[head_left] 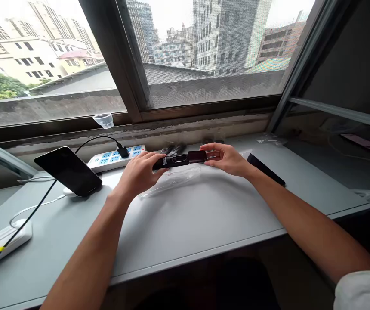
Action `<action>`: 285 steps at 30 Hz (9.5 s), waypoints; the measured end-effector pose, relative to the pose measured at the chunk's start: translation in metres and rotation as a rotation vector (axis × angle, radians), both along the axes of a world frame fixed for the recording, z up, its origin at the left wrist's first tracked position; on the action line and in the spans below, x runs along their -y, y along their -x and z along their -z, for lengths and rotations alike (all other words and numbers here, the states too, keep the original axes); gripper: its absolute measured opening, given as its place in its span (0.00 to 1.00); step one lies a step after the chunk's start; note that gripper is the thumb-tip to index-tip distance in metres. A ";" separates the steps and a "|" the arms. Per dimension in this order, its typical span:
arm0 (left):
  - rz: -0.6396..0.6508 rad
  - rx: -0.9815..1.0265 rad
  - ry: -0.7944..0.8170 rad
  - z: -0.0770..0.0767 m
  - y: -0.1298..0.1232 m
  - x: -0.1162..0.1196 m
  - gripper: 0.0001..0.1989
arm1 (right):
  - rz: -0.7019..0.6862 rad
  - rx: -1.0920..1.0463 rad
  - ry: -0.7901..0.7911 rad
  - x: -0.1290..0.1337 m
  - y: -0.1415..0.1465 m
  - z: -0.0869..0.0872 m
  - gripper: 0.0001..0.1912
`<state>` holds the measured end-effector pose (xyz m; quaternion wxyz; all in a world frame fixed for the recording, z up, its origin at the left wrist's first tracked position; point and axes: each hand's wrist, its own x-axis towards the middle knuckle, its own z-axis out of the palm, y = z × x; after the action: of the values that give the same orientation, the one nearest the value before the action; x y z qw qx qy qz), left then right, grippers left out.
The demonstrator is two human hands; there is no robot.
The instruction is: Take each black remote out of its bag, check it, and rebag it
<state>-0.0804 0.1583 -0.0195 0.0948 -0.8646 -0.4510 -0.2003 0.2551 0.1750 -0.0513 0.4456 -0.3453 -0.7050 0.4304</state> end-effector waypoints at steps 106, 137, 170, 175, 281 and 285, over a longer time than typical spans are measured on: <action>0.059 0.106 0.492 0.000 -0.055 0.036 0.32 | 0.364 -0.152 0.286 0.002 0.003 -0.005 0.77; 0.018 1.026 0.921 0.013 -0.076 0.024 0.23 | -0.098 0.075 0.175 0.029 0.031 -0.015 0.20; 0.328 0.212 0.204 0.003 -0.067 0.038 0.23 | -0.081 -0.246 0.443 0.019 0.027 -0.005 0.12; 0.209 0.139 0.312 0.021 -0.090 0.046 0.44 | 0.065 -0.339 0.422 0.012 0.029 0.000 0.12; 0.140 0.043 0.468 -0.004 -0.037 0.026 0.32 | 0.205 -0.513 0.401 0.003 0.012 -0.014 0.15; 0.176 0.187 0.337 -0.006 -0.053 0.034 0.45 | 0.072 -0.300 0.442 0.011 0.021 -0.011 0.21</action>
<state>-0.0273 0.1248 -0.0134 -0.1115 -0.8820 -0.4075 -0.2089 0.2337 0.1637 -0.0398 0.4737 -0.3914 -0.5074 0.6041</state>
